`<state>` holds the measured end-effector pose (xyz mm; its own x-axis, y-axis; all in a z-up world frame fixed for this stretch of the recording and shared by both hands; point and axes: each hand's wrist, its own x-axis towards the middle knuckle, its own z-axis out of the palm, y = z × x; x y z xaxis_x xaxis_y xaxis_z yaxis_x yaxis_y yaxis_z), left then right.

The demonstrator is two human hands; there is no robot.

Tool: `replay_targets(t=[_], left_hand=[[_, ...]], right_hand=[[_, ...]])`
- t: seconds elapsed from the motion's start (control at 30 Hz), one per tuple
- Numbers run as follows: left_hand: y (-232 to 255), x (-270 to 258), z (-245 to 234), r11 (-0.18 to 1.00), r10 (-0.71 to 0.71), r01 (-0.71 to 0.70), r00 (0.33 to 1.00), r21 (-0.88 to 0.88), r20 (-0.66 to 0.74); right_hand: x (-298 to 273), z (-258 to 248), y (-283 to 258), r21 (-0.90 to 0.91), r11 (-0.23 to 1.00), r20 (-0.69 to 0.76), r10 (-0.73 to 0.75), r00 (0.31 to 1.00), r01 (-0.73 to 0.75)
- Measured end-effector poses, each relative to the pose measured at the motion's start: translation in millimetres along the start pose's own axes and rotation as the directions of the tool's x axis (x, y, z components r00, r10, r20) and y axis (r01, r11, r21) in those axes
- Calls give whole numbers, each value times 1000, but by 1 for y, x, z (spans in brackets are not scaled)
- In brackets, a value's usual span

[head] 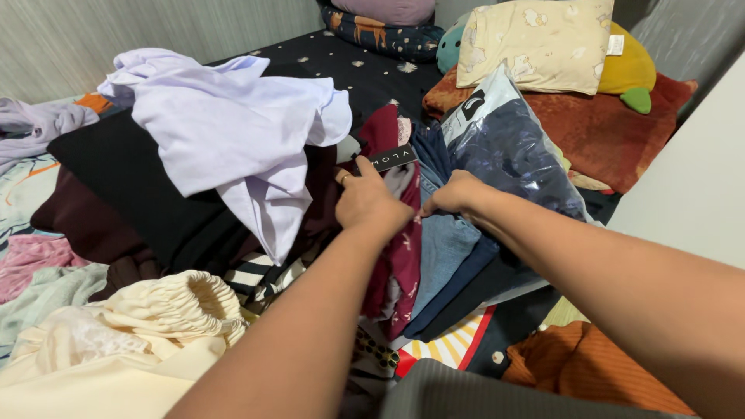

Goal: The person removes a cardboard box and a pair of black shoes from a wardrobe, wipes the shoes with a cloth, and places them back. The person then wipes the wardrobe shelf and proceeds to fold and stack several garments, including jeans and shirts, onto the shelf.

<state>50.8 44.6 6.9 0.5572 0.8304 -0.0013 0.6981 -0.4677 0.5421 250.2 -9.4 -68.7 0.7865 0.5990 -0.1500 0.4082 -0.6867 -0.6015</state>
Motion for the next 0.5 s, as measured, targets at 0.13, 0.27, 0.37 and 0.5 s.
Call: replay_targets(t=[0.13,0.27,0.37,0.5], left_hand=[[-11,13,-1,999,-32,32,999,-8,4],[-14,21,-3,998,-23,21,999,-52,-41],[-18,25,-7,998,-32,27,997,-65,-75],[-20,29,-12,998,-45,40,995,-55,-92]], right_hand=[[-3,-6,-4,1,999,-48,54,997,-54],[10,-30,-1,22,1000,-24,3,1000,-3],[18,-53,1,32,999,-34,19,999,-18],[7,-92,-4,148,987,-9,59,998,-57]])
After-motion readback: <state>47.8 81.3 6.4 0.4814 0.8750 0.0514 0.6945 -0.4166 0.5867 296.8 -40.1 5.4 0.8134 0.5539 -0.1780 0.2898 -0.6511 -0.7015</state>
